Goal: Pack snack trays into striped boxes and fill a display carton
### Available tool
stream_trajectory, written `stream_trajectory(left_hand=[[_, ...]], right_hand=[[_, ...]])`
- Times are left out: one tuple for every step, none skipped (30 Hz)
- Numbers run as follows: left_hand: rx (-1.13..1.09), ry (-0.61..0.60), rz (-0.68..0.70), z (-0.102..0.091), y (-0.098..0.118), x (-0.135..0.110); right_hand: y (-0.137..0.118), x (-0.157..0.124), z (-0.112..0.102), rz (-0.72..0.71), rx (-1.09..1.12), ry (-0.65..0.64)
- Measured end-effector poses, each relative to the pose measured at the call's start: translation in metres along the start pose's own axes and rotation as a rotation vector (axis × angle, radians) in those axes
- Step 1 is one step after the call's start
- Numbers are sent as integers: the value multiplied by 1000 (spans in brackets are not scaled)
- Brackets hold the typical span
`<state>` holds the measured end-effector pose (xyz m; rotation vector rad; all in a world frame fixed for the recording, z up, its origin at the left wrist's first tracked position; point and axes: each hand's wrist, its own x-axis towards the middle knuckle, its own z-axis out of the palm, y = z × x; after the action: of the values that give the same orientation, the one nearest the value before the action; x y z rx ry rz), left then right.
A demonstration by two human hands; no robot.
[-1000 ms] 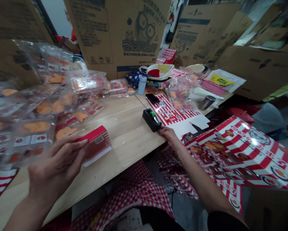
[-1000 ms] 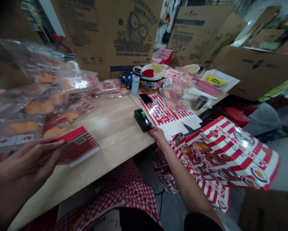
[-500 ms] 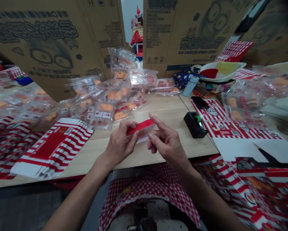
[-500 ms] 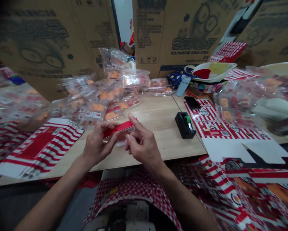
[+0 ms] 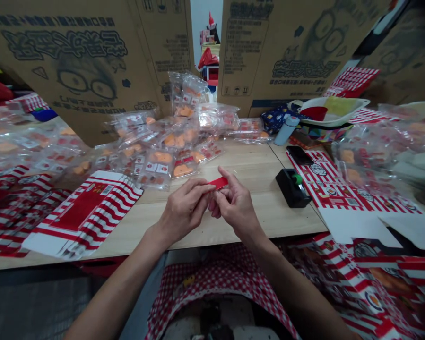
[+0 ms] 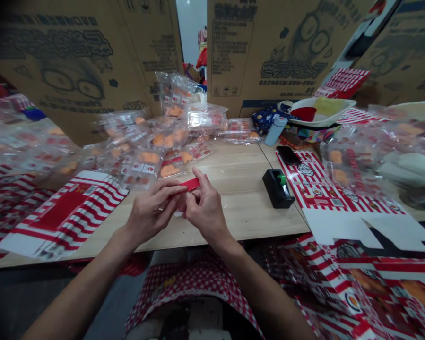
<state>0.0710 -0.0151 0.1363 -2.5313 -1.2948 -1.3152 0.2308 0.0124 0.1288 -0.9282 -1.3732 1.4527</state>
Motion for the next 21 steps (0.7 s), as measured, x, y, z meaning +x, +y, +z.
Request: stream_trajectory(left_hand=[[-13,6,-11,-1,0,1],[-23,16,-27,-2,0,1],[-28,27,-48,-4,1,2],[-30,40,-70,-6,1,2],[-34,51,-96,-9,1,2],[-46,56,-126,-13,1,2],[-67,63,-168,-16,0,0],[-99,73,-230,-20,-3,-5],[-139,93,-318,-24,-7,-11],[-181,131,-433,-28,-13,-22],[-215,191,-566,-31,-21,-35],[-238,254,-705,-33,-30,-52],[-244,328,-836,-34,-40,-73],[-217,391,-936,-34,-50,-95],[-173,404,-1014,-33,-58,-119],[-96,410,-1079,-31,-66,-141],[7,389,-1128,-29,-71,-162],[138,355,-1147,-27,-74,-178],[277,330,-1133,-25,-75,-190],[389,292,-1083,-23,-74,-195],[461,243,-1004,-21,-72,-194]], right_hand=[[2,1,1,-16,-7,6],[4,2,2,-30,-23,11],[6,4,3,-45,-57,14],[8,5,5,-61,-108,17],[10,6,7,-77,-170,16],[10,7,9,-92,-231,10],[10,7,11,-103,-281,-5],[9,7,13,-109,-307,-34],[8,6,15,-105,-306,-81],[6,7,16,-93,-286,-147],[5,9,15,-76,-258,-218],[6,13,13,-53,-234,-279],[8,20,11,-25,-227,-319],[12,31,9,8,-251,-329],[18,46,8,43,-328,-319],[26,63,9,72,-443,-293],[34,82,12,94,-584,-265],[43,101,18,104,-727,-250],[51,121,26,103,-832,-243],[58,139,36,94,-910,-243],[64,155,49,83,-957,-245]])
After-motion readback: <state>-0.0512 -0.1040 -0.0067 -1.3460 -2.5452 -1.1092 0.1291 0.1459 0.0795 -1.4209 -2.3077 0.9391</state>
